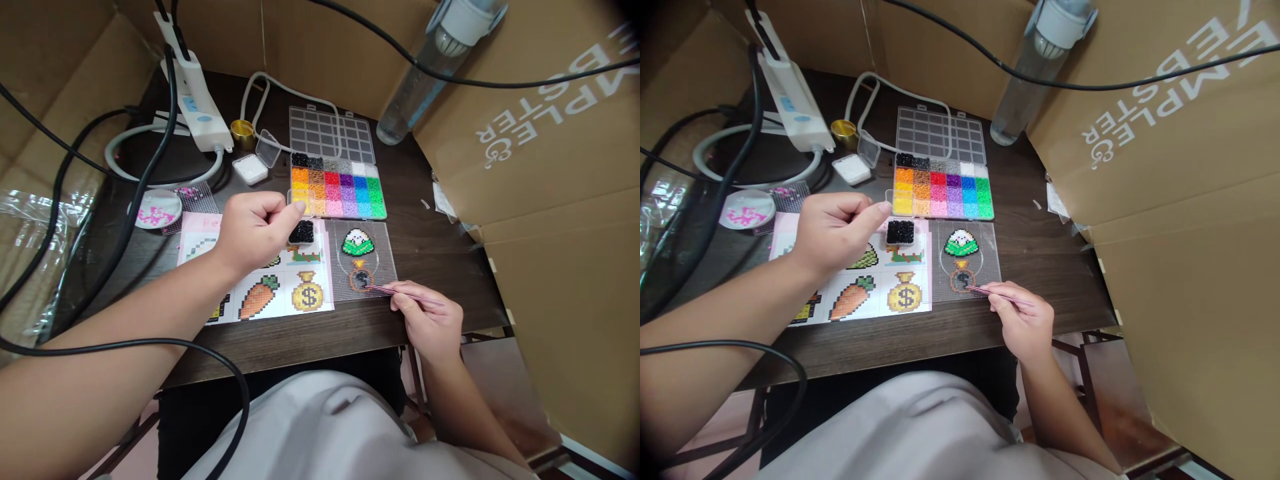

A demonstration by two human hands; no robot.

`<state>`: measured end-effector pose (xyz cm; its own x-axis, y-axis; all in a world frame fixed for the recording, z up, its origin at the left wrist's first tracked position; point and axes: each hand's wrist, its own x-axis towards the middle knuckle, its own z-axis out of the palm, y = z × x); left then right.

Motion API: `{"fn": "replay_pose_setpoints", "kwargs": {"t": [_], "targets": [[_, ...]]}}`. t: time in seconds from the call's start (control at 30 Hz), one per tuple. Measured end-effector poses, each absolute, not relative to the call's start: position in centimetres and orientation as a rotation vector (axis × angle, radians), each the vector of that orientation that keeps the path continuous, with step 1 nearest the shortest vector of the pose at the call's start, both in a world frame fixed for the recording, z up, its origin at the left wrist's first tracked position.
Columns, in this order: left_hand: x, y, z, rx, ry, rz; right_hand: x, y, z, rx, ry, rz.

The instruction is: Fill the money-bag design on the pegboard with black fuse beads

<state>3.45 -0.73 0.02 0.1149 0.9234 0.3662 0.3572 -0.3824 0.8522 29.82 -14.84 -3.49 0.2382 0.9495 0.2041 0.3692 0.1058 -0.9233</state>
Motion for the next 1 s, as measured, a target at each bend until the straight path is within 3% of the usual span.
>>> {"fn": "replay_pose_setpoints", "kwargs": {"t": [1.0], "targets": [[3.48,-0.78,0.12,1.849,1.226,1.272,30.19,-15.07,-4.19,-1.414,-1.136,0.746]]}}
